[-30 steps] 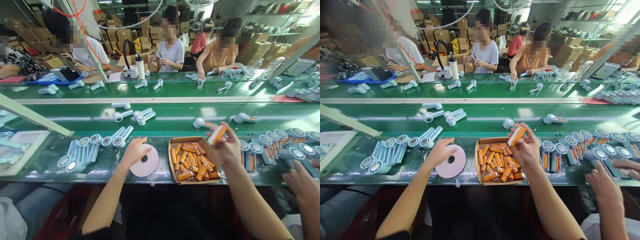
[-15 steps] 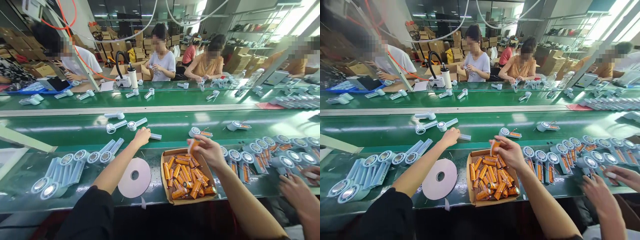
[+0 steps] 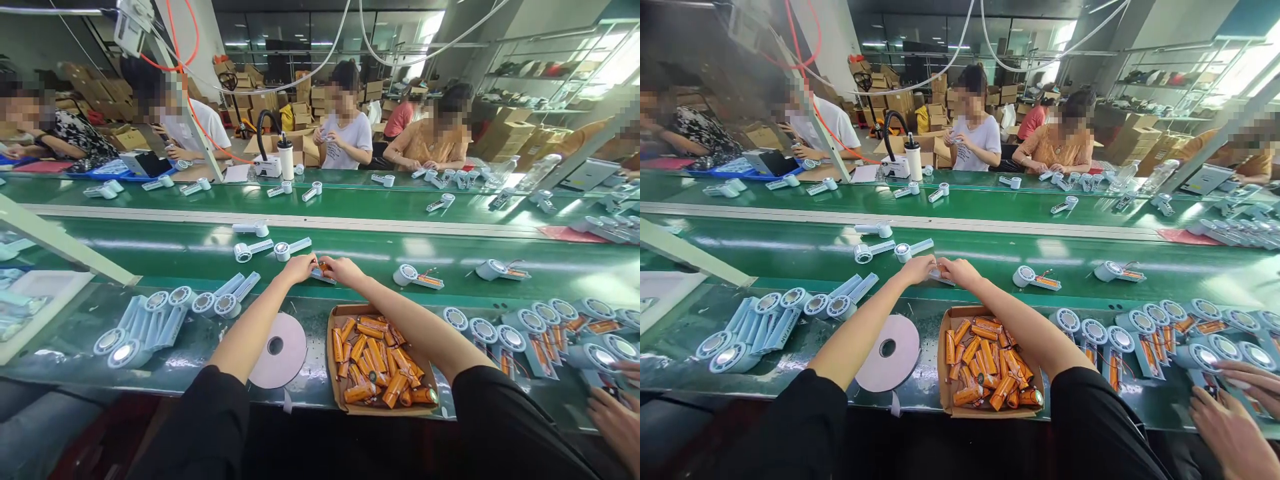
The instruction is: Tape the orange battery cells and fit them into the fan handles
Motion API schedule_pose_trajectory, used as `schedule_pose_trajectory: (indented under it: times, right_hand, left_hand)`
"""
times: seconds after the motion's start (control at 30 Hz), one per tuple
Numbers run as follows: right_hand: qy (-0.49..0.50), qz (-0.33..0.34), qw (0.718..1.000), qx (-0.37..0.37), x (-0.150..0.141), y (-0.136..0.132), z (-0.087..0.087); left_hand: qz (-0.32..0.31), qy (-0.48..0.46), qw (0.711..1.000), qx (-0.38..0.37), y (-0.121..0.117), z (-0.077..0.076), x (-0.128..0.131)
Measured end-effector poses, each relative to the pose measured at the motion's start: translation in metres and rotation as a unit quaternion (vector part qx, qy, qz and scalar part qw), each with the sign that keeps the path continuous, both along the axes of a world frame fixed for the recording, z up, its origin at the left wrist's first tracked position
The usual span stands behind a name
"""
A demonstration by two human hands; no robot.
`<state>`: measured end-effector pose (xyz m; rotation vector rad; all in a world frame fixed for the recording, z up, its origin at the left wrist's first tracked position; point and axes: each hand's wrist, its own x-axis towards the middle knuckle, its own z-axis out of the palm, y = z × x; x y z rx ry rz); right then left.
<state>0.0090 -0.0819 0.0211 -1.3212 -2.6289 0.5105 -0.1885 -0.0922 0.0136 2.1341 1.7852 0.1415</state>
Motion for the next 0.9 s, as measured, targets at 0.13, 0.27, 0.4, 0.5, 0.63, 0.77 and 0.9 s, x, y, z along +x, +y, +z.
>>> schedule_pose_trajectory:
  times: [0.13,0.27,0.4,0.5,0.63,0.77,0.9]
  right_hand:
    - [-0.088,0.023,0.996,0.003,0.002,0.002,-0.005]
    - [-0.135,0.033,0.99,-0.012,-0.003,0.001,-0.008]
    - [-0.139,0.055,0.988,-0.039,-0.006,0.003,-0.007]
    - [-0.11,0.064,0.99,-0.063,0.003,0.008,-0.003]
    - [-0.069,0.034,0.992,-0.104,0.027,0.013,0.001]
    - [-0.076,-0.012,0.988,-0.136,0.036,0.009,0.003]
    - [-0.088,-0.047,0.986,-0.136,0.027,0.005,0.017]
  left_hand:
    - [0.011,-0.016,1.0,0.003,0.003,-0.005,0.009]
    - [0.025,-0.04,0.999,0.007,0.004,-0.008,0.015]
    - [0.04,-0.075,0.996,0.011,0.006,-0.01,0.018]
    - [0.051,-0.11,0.992,0.025,0.005,-0.011,0.017]
    - [0.059,-0.161,0.984,0.057,-0.009,-0.017,0.014]
    - [0.058,-0.196,0.975,0.081,-0.022,-0.02,0.021]
    - [0.047,-0.203,0.976,0.071,-0.027,-0.004,0.034]
